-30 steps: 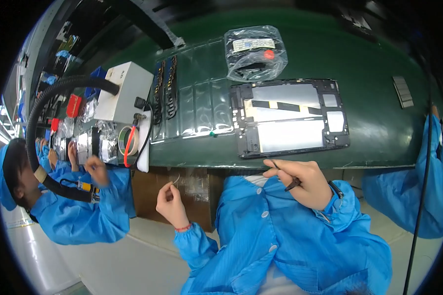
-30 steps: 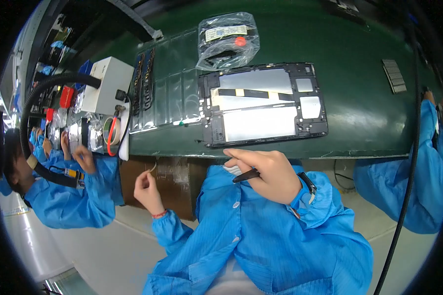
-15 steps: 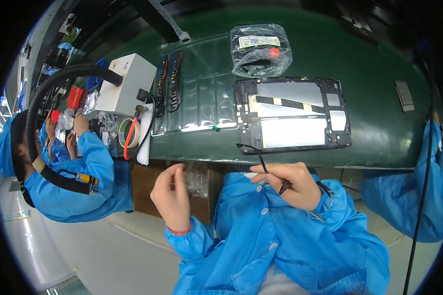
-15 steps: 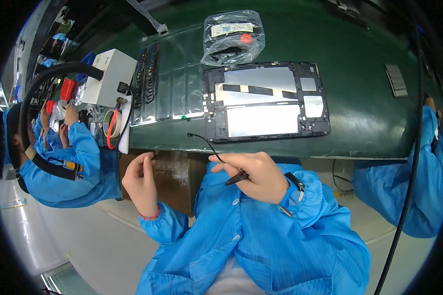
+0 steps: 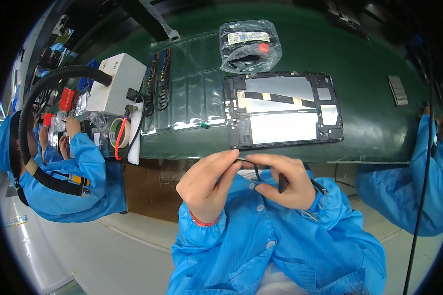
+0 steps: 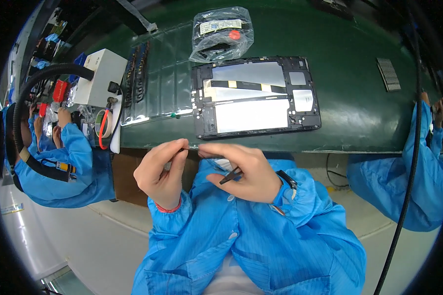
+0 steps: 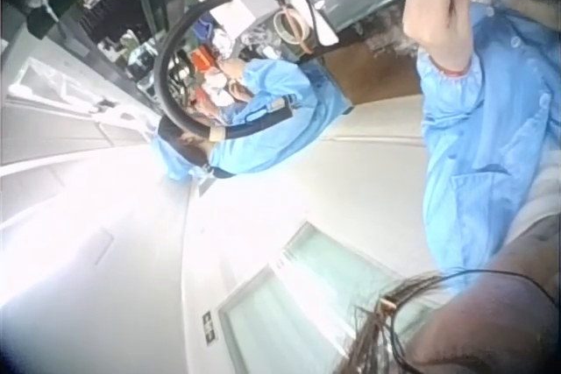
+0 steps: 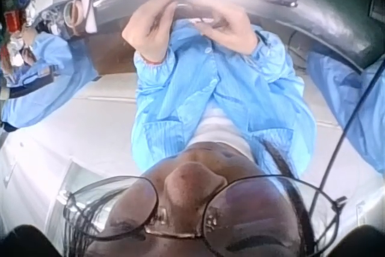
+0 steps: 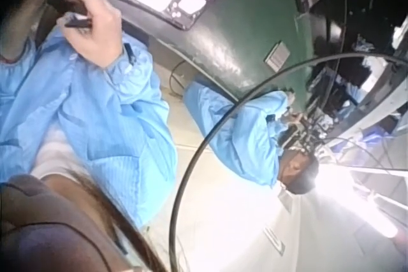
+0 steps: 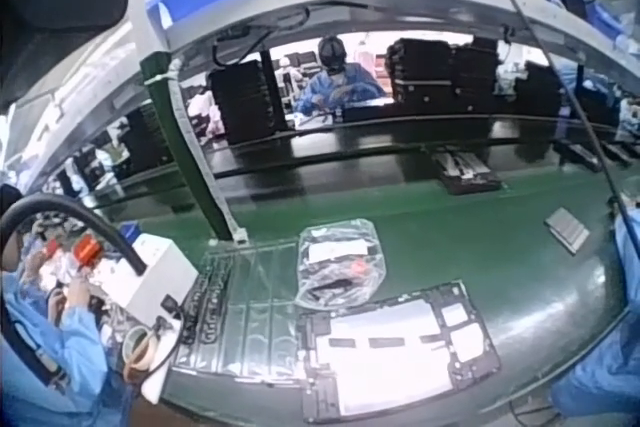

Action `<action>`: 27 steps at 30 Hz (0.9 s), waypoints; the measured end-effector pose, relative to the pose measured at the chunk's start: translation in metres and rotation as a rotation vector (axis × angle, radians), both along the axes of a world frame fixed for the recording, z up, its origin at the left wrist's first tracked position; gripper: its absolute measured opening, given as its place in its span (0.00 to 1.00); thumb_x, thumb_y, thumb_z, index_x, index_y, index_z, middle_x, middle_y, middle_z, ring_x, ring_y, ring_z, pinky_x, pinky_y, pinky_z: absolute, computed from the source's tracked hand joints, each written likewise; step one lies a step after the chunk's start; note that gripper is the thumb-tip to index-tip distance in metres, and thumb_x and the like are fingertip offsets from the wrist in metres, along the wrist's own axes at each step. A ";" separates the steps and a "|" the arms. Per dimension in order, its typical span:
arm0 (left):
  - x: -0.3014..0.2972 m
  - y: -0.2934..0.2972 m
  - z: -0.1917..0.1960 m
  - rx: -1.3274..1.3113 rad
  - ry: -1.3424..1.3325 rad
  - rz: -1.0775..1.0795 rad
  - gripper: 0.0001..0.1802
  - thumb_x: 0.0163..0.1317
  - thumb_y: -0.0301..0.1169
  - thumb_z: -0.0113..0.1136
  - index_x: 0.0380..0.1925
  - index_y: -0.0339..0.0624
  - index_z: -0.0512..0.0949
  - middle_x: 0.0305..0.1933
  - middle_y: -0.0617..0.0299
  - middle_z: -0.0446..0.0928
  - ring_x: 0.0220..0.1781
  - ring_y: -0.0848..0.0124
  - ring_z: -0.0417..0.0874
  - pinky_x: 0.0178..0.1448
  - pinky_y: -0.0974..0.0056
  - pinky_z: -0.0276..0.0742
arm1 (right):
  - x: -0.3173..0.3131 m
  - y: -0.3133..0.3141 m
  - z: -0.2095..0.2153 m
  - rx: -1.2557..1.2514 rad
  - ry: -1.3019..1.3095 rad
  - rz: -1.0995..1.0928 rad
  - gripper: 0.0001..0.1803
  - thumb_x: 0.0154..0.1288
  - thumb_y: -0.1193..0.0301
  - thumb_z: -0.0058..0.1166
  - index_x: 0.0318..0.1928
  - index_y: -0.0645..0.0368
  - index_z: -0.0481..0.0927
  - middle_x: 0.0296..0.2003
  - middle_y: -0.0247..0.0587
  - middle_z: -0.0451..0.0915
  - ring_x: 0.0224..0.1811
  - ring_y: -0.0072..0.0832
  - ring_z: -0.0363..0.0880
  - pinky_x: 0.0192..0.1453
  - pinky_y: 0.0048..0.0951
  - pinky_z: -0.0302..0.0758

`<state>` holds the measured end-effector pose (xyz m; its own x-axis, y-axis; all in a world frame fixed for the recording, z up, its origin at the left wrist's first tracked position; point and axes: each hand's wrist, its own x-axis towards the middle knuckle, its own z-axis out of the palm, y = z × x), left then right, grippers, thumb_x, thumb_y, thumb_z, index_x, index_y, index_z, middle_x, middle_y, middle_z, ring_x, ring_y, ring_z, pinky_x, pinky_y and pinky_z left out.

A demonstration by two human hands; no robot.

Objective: The person picks up a tablet from the conveyor belt, places it on the workstation, and uses a tool to press down internal components. They then pick up a cable, position it inside the tablet, and press it into place before returning the tablet to the belt.

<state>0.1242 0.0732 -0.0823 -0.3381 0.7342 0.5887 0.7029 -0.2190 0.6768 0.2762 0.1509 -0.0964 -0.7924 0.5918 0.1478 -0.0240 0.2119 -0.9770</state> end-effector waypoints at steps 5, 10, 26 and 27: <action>0.008 0.006 0.002 0.035 0.066 -0.017 0.14 0.41 0.16 0.64 0.33 0.34 0.79 0.32 0.52 0.79 0.30 0.67 0.81 0.31 0.71 0.76 | -0.015 0.006 0.001 0.176 0.258 -0.233 0.12 0.48 0.80 0.59 0.37 0.61 0.79 0.32 0.41 0.79 0.26 0.23 0.75 0.24 0.19 0.67; 0.022 0.012 -0.012 0.136 -0.078 0.076 0.15 0.43 0.13 0.60 0.35 0.31 0.77 0.35 0.50 0.79 0.33 0.66 0.82 0.34 0.70 0.78 | -0.023 -0.002 0.007 0.137 0.249 -0.283 0.08 0.48 0.80 0.59 0.33 0.63 0.79 0.29 0.43 0.79 0.29 0.29 0.79 0.30 0.22 0.73; -0.082 0.022 -0.046 -0.042 0.422 0.305 0.05 0.46 0.18 0.60 0.26 0.35 0.78 0.43 0.53 0.77 0.44 0.62 0.78 0.46 0.66 0.73 | 0.016 0.010 -0.005 0.314 0.358 -0.495 0.04 0.56 0.79 0.53 0.34 0.63 0.76 0.29 0.42 0.76 0.29 0.26 0.75 0.34 0.23 0.72; -0.084 0.025 -0.049 -0.043 0.424 0.307 0.05 0.46 0.18 0.60 0.26 0.35 0.78 0.43 0.53 0.77 0.44 0.62 0.78 0.46 0.66 0.73 | 0.018 0.013 -0.008 0.292 0.376 -0.529 0.04 0.57 0.78 0.52 0.34 0.63 0.75 0.29 0.42 0.76 0.29 0.26 0.75 0.35 0.22 0.72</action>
